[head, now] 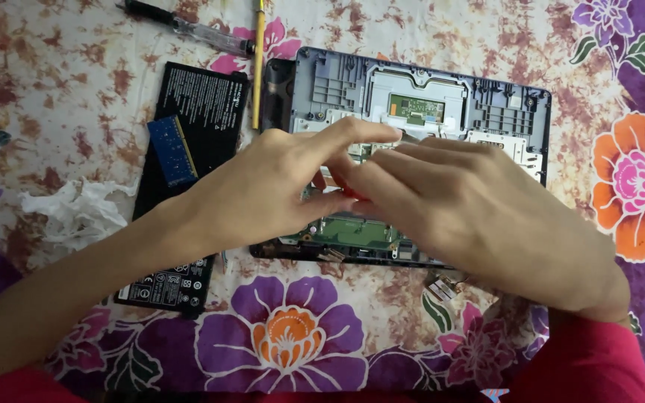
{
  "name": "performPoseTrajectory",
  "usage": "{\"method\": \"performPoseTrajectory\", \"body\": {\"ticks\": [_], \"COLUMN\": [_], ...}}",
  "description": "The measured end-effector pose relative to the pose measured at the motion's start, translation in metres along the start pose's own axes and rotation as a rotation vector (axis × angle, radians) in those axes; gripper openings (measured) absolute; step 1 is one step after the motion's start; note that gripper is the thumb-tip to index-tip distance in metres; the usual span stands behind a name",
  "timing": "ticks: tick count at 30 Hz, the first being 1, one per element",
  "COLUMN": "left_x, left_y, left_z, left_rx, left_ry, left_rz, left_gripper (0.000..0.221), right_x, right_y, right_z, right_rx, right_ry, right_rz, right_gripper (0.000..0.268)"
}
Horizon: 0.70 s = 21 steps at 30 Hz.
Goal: Reinstalling a motherboard and RAM module into a laptop chassis using a screwdriver.
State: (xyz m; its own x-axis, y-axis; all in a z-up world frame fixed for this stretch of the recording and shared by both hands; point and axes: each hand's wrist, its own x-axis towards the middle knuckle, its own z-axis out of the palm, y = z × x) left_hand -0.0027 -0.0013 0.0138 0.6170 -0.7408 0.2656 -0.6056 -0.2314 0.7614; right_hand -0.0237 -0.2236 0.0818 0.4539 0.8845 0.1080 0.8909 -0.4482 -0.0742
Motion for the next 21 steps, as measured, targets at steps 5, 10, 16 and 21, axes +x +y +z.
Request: {"method": "performPoseTrajectory", "body": {"ticks": [5, 10, 16, 21], "left_x": [0.0, 0.001, 0.002, -0.001], "left_y": [0.0, 0.002, 0.0, -0.001], "left_z": [-0.002, -0.004, -0.002, -0.003], "left_rx": [-0.012, -0.024, 0.039, 0.114], "left_ry": [-0.014, -0.042, -0.023, -0.035], "left_rz": [-0.029, -0.043, -0.036, -0.137], "left_gripper": [0.064, 0.062, 0.068, 0.061], "right_x": [0.006, 0.002, 0.002, 0.002], "right_y": [0.003, 0.002, 0.009, 0.004], "right_z": [0.002, 0.0, 0.015, -0.001], "right_rx": [-0.077, 0.113, -0.075, 0.11], "right_ry": [0.019, -0.008, 0.119, 0.075], "right_rz": [0.026, -0.04, 0.027, -0.069], "right_gripper": [0.029, 0.036, 0.024, 0.025]}}
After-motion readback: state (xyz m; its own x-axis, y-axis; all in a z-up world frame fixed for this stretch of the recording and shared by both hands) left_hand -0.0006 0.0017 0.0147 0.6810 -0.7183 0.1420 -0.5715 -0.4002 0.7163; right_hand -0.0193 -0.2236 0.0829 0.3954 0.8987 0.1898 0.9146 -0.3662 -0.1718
